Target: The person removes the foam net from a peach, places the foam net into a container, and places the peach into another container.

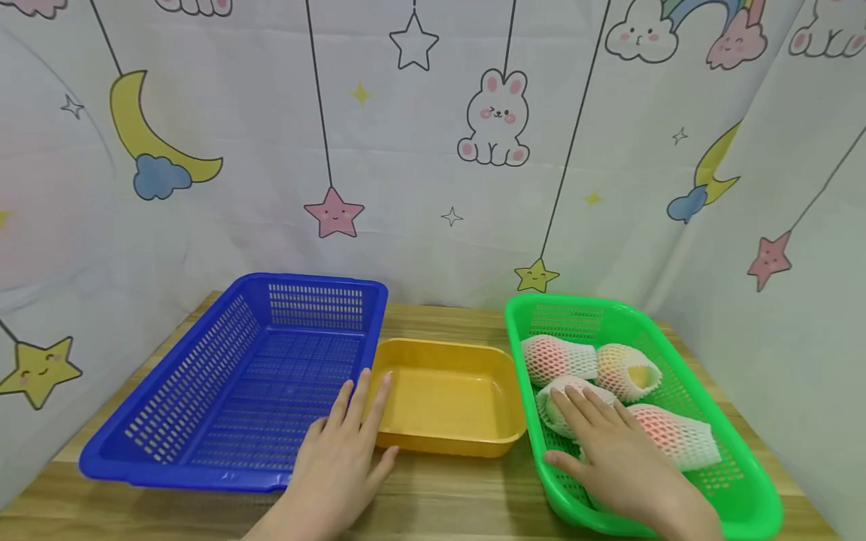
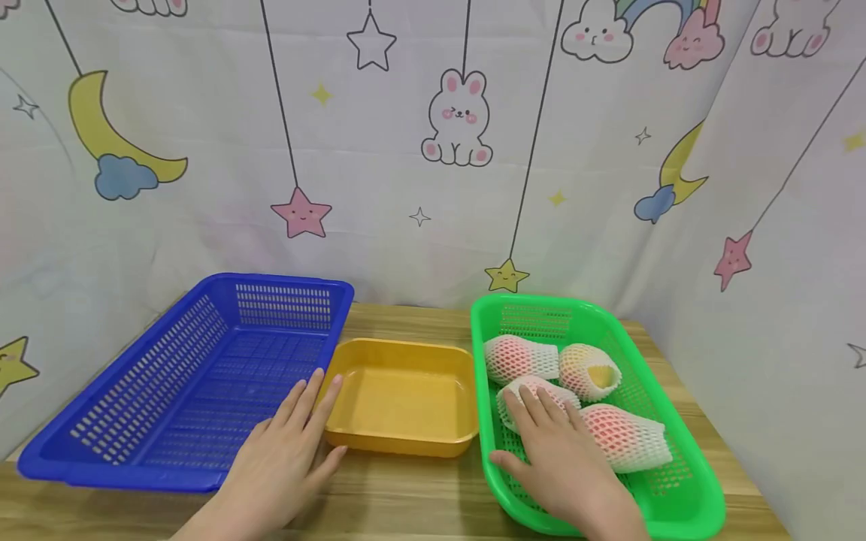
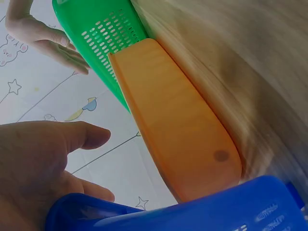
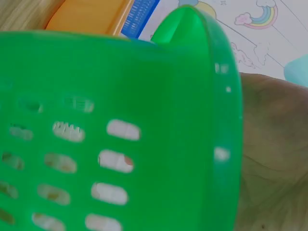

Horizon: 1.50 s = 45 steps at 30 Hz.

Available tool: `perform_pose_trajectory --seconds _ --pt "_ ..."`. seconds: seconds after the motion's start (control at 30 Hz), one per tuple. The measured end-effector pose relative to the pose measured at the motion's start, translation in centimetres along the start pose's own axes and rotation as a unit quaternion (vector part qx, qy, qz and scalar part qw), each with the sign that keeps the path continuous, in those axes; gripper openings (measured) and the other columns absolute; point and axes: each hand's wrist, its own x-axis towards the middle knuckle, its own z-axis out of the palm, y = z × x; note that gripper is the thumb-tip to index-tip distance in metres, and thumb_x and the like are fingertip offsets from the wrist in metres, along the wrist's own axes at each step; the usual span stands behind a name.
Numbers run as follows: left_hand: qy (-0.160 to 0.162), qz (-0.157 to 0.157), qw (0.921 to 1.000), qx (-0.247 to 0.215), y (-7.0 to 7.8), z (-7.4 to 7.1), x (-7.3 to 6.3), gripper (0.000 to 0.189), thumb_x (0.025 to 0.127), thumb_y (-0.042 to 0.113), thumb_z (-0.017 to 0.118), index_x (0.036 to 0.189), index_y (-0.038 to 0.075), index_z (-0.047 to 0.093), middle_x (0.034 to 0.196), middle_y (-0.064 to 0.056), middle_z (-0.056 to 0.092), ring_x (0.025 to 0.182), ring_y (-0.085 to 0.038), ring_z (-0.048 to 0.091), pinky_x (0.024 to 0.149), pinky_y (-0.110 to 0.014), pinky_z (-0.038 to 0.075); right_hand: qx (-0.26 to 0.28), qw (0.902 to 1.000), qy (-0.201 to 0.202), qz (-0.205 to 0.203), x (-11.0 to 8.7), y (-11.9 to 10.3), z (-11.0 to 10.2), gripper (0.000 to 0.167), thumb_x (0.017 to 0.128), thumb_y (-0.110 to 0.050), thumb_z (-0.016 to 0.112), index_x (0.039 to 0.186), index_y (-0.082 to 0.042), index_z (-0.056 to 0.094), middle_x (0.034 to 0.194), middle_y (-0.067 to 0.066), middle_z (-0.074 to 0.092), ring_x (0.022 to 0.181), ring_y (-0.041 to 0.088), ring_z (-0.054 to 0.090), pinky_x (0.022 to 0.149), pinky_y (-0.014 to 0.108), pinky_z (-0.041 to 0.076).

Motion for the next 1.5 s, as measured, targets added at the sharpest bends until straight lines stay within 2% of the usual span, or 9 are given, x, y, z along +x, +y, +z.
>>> perform_pose_trajectory --seconds 0.1,0.23,0.37,0.53,0.67,0.87,1.0,1.27,1.5 --pt "0.005 0.0 1.0 0.001 -0.1 0.1 -0.1 0.084 0.082 0.038 0.069 0.152 0.016 0.028 0.151 -0.015 0.039 0.129 -0.035 0.05 0.08 -0.048 0.052 -0.002 1.0 -0.009 0.003 -0.1 0.6 -0.1 0.079 0.087 -0.06 0.055 0.146 -0.01 0.04 0.148 0.018 0.042 0.137 0.041 0.038 0.107 0.063 0.03" --pt "-0.007 -0.004 0.9999 -0.008 -0.1 0.3 -0.2 0.08 0.082 0.034 0.068 0.15 0.012 0.032 0.151 -0.015 0.039 0.129 -0.035 0.05 0.079 -0.049 0.053 -0.002 0.9999 -0.008 0.007 -0.1 1.4 -0.3 0.078 0.081 -0.06 0.062 0.137 -0.007 0.049 0.139 0.019 0.051 0.123 0.04 0.053 0.096 0.058 0.044" --pt "-0.017 -0.007 0.9998 -0.012 -0.1 0.5 -0.3 0.078 0.082 0.032 0.068 0.148 0.008 0.034 0.153 -0.015 0.037 0.13 -0.035 0.049 0.078 -0.048 0.055 0.006 0.9997 -0.016 0.015 0.1 2.2 -0.3 0.074 0.075 -0.058 0.07 0.128 -0.008 0.054 0.128 0.014 0.057 0.105 0.032 0.062 0.081 0.051 0.052" --pt "0.016 0.009 0.9998 0.0 -0.3 0.8 -0.4 0.074 0.079 0.025 0.068 0.143 -0.001 0.041 0.148 -0.018 0.042 0.127 -0.036 0.052 0.075 -0.038 0.057 0.018 0.9988 -0.03 0.033 0.4 3.0 -0.2 0.072 0.069 -0.051 0.079 0.122 -0.008 0.056 0.118 0.009 0.058 0.096 0.026 0.063 0.073 0.044 0.053" --pt "0.036 0.013 0.9993 -0.002 -0.3 0.9 -0.4 0.071 0.078 0.02 0.069 0.14 -0.004 0.044 0.146 -0.019 0.045 0.125 -0.036 0.053 0.067 -0.031 0.057 0.03 0.9975 -0.045 0.045 0.6 3.5 -0.1 0.073 0.068 -0.048 0.081 0.123 -0.007 0.055 0.12 0.013 0.059 0.099 0.03 0.063 0.074 0.046 0.053" --pt "0.009 0.002 0.9999 -0.008 -0.2 0.8 -0.3 0.072 0.08 0.025 0.068 0.142 -0.001 0.042 0.149 -0.018 0.041 0.128 -0.036 0.051 0.057 -0.029 0.055 0.058 0.9945 -0.068 0.054 0.7 4.0 -0.1 0.072 0.068 -0.041 0.083 0.124 -0.007 0.055 0.121 0.018 0.061 0.101 0.032 0.064 0.079 0.049 0.053" --pt "-0.007 -0.002 0.9999 -0.009 -0.1 0.7 -0.4 0.073 0.081 0.027 0.068 0.143 0.0 0.041 0.151 -0.017 0.039 0.129 -0.036 0.049 0.058 -0.03 0.056 0.058 0.9944 -0.072 0.052 0.6 4.2 -0.1 0.071 0.065 -0.037 0.085 0.122 -0.007 0.057 0.115 0.012 0.062 0.1 0.032 0.063 0.08 0.049 0.052" --pt "-0.003 0.0 0.9999 -0.012 -0.1 0.6 -0.4 0.074 0.08 0.028 0.069 0.143 0.001 0.042 0.151 -0.017 0.039 0.13 -0.036 0.049 0.058 -0.031 0.056 0.057 0.9949 -0.069 0.047 0.7 4.5 0.1 0.071 0.062 -0.035 0.087 0.119 -0.005 0.058 0.109 0.012 0.062 0.099 0.033 0.062 0.082 0.05 0.051" --pt "-0.006 -0.003 0.9998 -0.02 -0.2 0.6 -0.4 0.075 0.08 0.028 0.069 0.144 0.001 0.04 0.152 -0.017 0.037 0.132 -0.036 0.047 0.056 -0.029 0.055 0.048 0.9953 -0.067 0.05 0.8 4.5 0.6 0.063 0.058 -0.033 0.088 0.11 -0.009 0.06 0.104 0.01 0.06 0.095 0.03 0.061 0.078 0.048 0.051"
